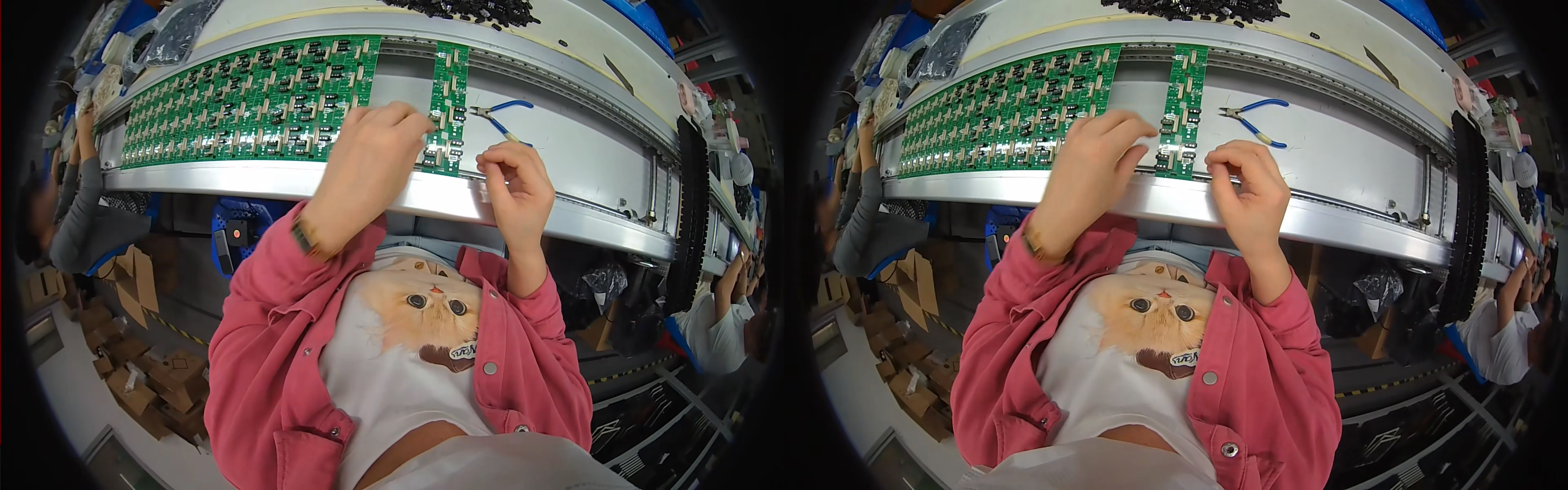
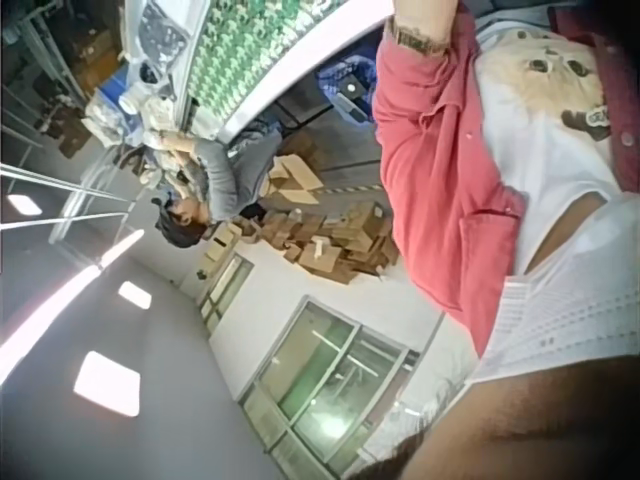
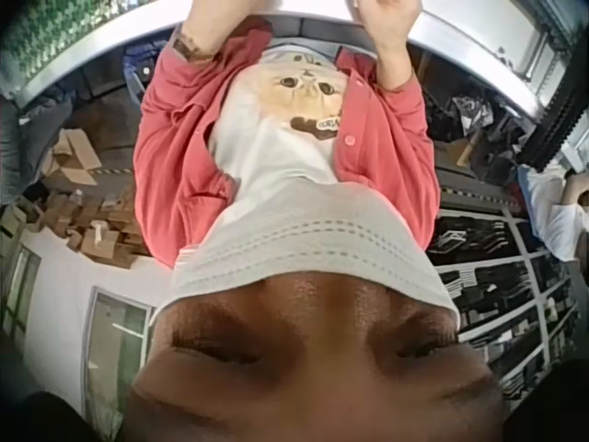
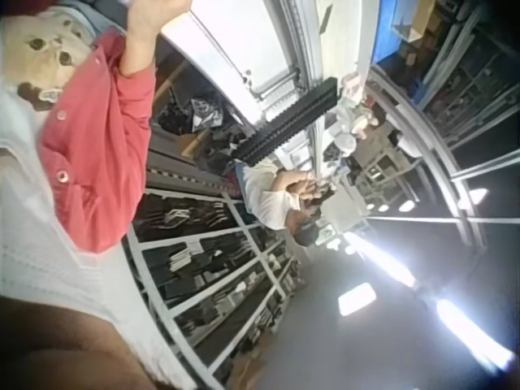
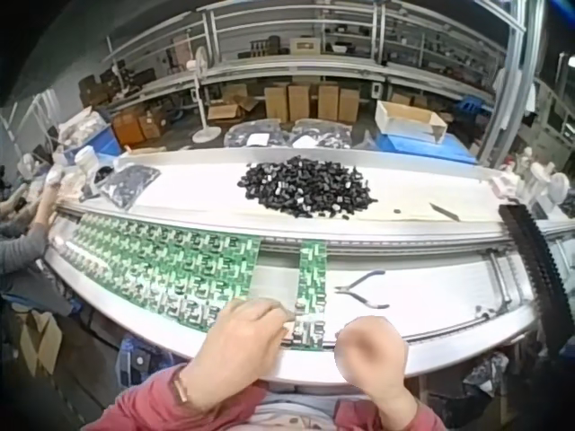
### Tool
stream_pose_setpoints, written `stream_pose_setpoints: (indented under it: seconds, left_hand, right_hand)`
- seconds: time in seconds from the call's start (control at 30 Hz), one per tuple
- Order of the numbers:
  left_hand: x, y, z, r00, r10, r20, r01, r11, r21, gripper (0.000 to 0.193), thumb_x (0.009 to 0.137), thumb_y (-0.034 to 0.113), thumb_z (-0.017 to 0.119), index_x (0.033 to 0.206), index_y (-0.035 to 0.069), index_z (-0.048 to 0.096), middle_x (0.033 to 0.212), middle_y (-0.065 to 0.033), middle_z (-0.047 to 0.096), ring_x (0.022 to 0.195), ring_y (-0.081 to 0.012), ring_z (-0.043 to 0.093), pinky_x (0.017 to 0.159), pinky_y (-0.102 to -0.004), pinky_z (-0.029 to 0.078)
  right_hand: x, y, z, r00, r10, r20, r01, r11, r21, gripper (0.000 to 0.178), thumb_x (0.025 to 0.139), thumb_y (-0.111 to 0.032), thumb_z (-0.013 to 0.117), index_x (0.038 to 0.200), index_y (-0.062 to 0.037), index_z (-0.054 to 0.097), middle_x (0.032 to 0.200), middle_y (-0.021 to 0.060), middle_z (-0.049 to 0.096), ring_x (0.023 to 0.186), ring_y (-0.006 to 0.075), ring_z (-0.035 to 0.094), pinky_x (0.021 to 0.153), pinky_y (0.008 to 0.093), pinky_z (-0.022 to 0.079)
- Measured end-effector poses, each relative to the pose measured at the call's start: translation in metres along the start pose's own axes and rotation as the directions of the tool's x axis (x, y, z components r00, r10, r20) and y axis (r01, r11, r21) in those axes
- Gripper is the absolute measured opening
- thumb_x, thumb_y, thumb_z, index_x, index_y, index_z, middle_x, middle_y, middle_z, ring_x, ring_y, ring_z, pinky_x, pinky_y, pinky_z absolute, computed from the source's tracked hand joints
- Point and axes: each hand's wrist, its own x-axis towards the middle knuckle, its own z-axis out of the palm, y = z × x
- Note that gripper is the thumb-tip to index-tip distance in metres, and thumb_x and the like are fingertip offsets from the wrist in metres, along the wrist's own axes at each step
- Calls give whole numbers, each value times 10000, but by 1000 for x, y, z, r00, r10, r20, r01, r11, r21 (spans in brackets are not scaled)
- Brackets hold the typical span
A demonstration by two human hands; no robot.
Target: Assembling components on a PCB at a factory workstation.
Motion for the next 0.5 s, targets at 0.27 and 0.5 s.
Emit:
stream_pose_setpoints:
  seconds: [0.27, 0.5]
  left_hand:
    - [76, -42, -66, 957, -8, 291, -54, 978, 203, 165, 768, 58, 608, 926, 11, 621, 911, -97, 619, 701, -279, 577, 681, -348, 476]
    - [146, -96, -26, 929, 39, 368, -105, 981, 162, 161, 765, 87, 591, 903, 11, 625, 890, -118, 633, 713, -302, 598, 694, -362, 488]
  right_hand:
    - [4, -1, -3, 996, 52, 75, -46, 996, -78, 194, 741, 95, 562, 892, 11, 651, 901, 69, 600, 752, 146, 558, 683, 216, 452]
    - [23, -19, -15, 962, 143, 233, -151, 988, 19, 180, 785, 111, 525, 923, 40, 616, 940, 87, 570, 792, 163, 561, 719, 224, 458]
